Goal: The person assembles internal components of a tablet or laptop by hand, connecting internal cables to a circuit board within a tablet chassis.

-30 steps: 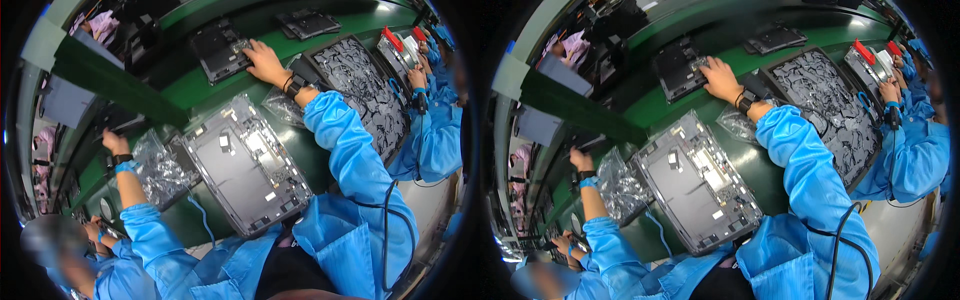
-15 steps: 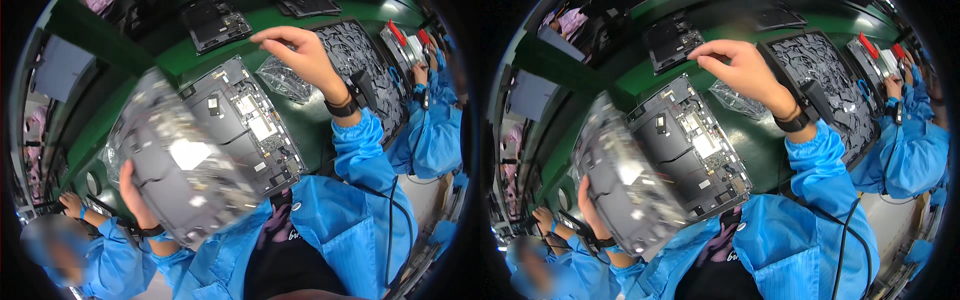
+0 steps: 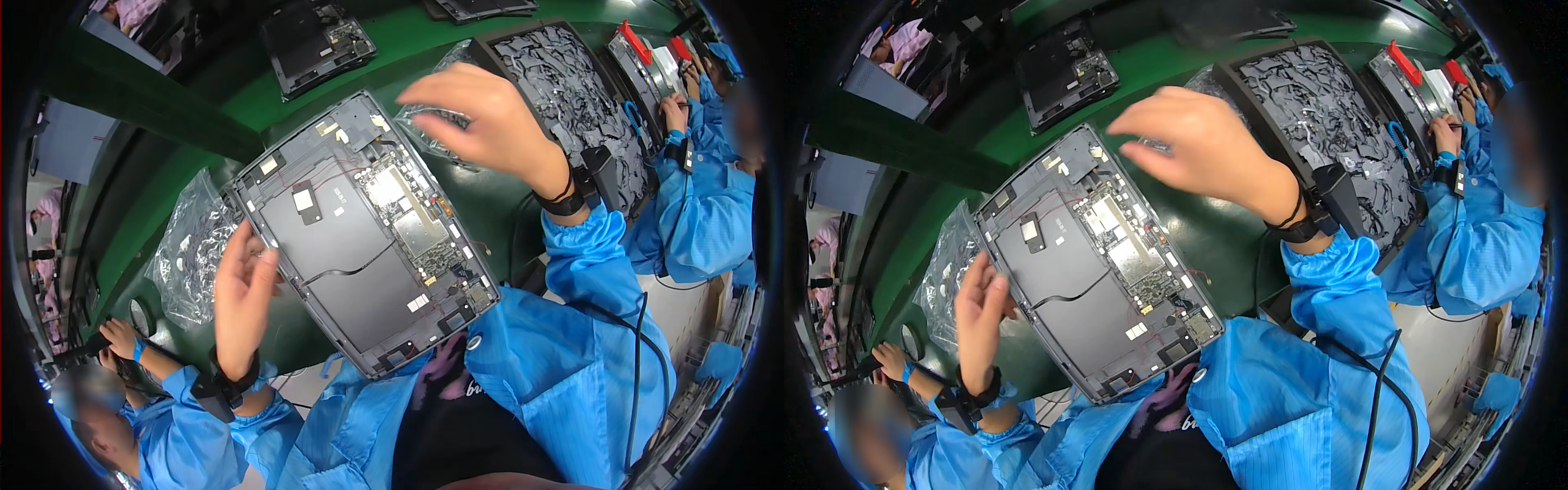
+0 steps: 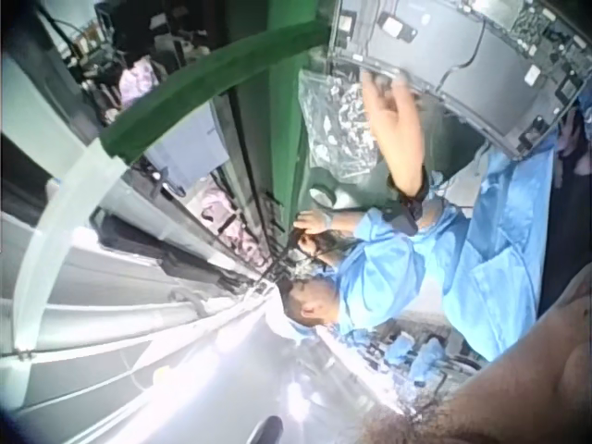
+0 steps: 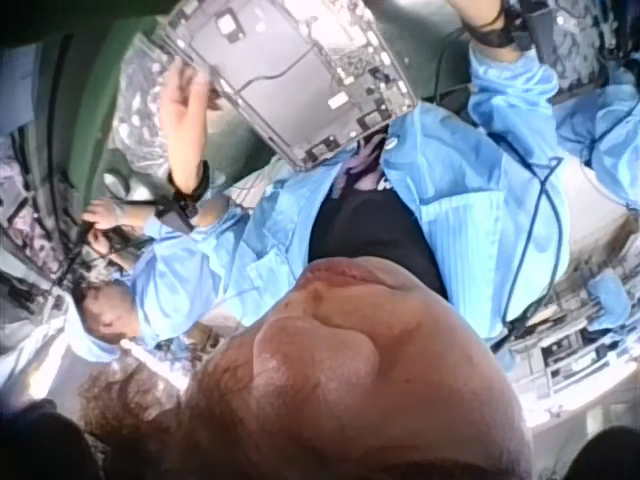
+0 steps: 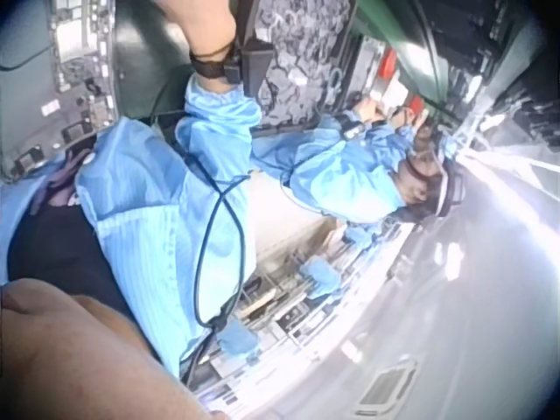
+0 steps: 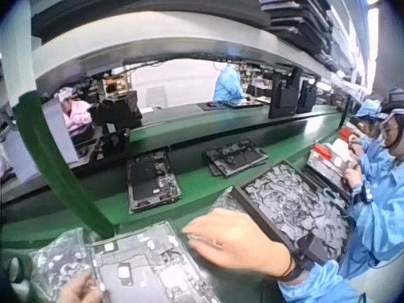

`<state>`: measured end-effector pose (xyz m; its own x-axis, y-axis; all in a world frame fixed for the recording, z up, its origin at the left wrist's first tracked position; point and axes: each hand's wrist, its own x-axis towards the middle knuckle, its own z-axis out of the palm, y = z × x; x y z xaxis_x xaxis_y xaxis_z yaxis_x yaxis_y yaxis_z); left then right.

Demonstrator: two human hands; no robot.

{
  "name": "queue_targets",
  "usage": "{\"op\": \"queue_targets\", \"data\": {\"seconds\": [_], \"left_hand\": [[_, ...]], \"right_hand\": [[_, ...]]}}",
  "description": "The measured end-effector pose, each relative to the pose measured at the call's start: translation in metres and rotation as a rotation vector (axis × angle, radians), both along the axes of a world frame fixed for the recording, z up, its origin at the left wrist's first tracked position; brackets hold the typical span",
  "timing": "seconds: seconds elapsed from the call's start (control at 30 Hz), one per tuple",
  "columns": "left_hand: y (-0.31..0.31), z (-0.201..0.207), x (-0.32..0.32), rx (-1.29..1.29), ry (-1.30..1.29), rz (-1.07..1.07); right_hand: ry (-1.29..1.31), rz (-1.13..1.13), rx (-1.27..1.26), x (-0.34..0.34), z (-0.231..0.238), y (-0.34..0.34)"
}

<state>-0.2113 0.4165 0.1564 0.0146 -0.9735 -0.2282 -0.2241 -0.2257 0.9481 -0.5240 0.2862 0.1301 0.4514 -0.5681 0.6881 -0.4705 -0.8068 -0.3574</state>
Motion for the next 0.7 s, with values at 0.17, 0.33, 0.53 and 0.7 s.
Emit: {"op": "queue_targets", "data": {"seconds": [0.17,0.33,0.53,0.7], "left_hand": [[-0.011,0.007,0.039,-0.341,-0.411,0.265],[-0.025,-0.045,0.078,-0.355,-0.729,0.219],[-0.036,-0.068,0.071,-0.47,-1.107,0.081],[-0.056,-0.076,0.069,-0.512,-1.115,0.006]], "right_hand": [[0.537,0.103,-0.157,0.043,0.03,0.002],[0.783,0.048,-0.313,0.055,0.037,0.002],[0.467,0.017,-0.474,0.051,0.044,0.024],[0.495,0.131,-0.234,0.033,0.046,0.07]]}}
